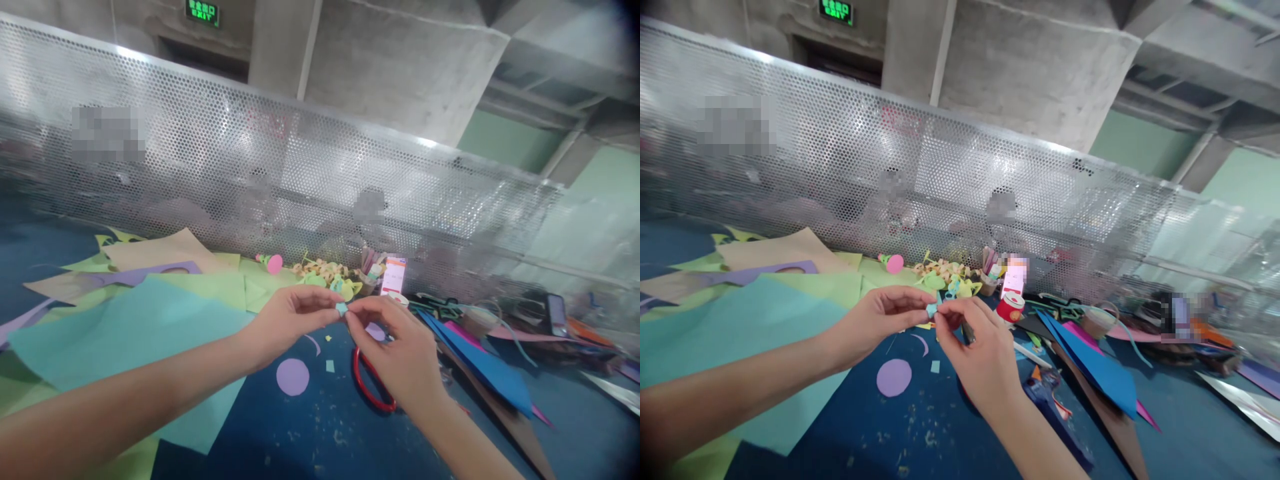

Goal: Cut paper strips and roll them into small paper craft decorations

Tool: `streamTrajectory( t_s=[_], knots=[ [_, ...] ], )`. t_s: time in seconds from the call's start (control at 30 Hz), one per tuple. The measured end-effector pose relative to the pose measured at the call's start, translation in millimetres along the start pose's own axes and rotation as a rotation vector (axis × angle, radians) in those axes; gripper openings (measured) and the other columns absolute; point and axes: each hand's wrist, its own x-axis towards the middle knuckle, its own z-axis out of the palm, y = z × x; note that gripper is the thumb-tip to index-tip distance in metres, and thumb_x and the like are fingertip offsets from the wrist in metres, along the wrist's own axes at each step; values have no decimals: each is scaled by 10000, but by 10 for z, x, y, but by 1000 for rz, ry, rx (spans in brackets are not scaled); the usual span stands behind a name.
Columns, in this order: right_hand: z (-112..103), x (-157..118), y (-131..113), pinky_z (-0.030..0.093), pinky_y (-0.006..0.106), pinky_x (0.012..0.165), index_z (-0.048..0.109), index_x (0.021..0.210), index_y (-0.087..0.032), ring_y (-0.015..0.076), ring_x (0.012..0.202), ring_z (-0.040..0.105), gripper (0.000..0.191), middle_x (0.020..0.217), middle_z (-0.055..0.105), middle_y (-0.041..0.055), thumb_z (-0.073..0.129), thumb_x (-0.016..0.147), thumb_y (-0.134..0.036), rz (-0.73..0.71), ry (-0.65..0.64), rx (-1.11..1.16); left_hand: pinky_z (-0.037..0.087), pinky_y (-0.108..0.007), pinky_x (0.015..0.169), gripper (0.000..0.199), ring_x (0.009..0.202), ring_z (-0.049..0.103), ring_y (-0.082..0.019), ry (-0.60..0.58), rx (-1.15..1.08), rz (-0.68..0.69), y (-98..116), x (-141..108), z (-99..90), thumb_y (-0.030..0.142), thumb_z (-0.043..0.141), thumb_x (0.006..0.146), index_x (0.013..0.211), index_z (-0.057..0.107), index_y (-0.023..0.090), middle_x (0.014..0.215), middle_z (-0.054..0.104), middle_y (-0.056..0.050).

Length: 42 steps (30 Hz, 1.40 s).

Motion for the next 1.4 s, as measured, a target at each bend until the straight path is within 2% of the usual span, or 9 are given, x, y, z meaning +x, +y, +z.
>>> streamTrajectory(
  t_s=[0.4,0.73,0.97,1.1,1.23,1.4],
  knots=[
    [-3,-4,3,443,189,656,591,789,-184,81,628,539,77,693,576,-22,578,761,-113,-122,38,-65,497,-254,776,177,847,635,-139,30,171,86,24,3,-19,210,661,735,911,678,211,866,693,2],
    [50,-49,15,423,182,596,555,735,-184,70,577,499,112,663,539,-34,562,730,-73,-116,43,-73,507,-271,774,182,850,651,-160,0,174,74,19,-15,-4,195,661,724,903,695,202,876,710,-17],
    [55,-49,39,424,222,613,513,680,-173,104,604,501,115,612,519,-20,532,723,-69,-345,71,-269,504,-278,728,185,774,645,-152,-80,129,21,35,-29,27,164,661,709,889,698,180,832,705,-30],
    [56,-56,44,431,198,622,546,733,-178,80,594,510,108,661,558,-25,558,749,-71,-232,100,-152,481,-262,790,272,860,622,-132,-61,53,5,66,-26,32,170,687,700,965,639,207,897,679,-8],
    [52,-50,44,448,188,683,587,807,-184,77,655,554,92,743,605,-13,567,783,-98,-188,64,-46,465,-262,815,200,849,612,-114,-4,46,31,89,-19,20,178,691,705,884,604,189,871,661,4],
    [6,-13,43,460,198,678,604,831,-201,87,657,574,83,763,619,-17,579,784,-137,-103,52,-17,457,-277,856,201,895,610,-128,-8,66,26,95,-6,4,182,663,733,932,636,185,928,668,-14]
  ],
)
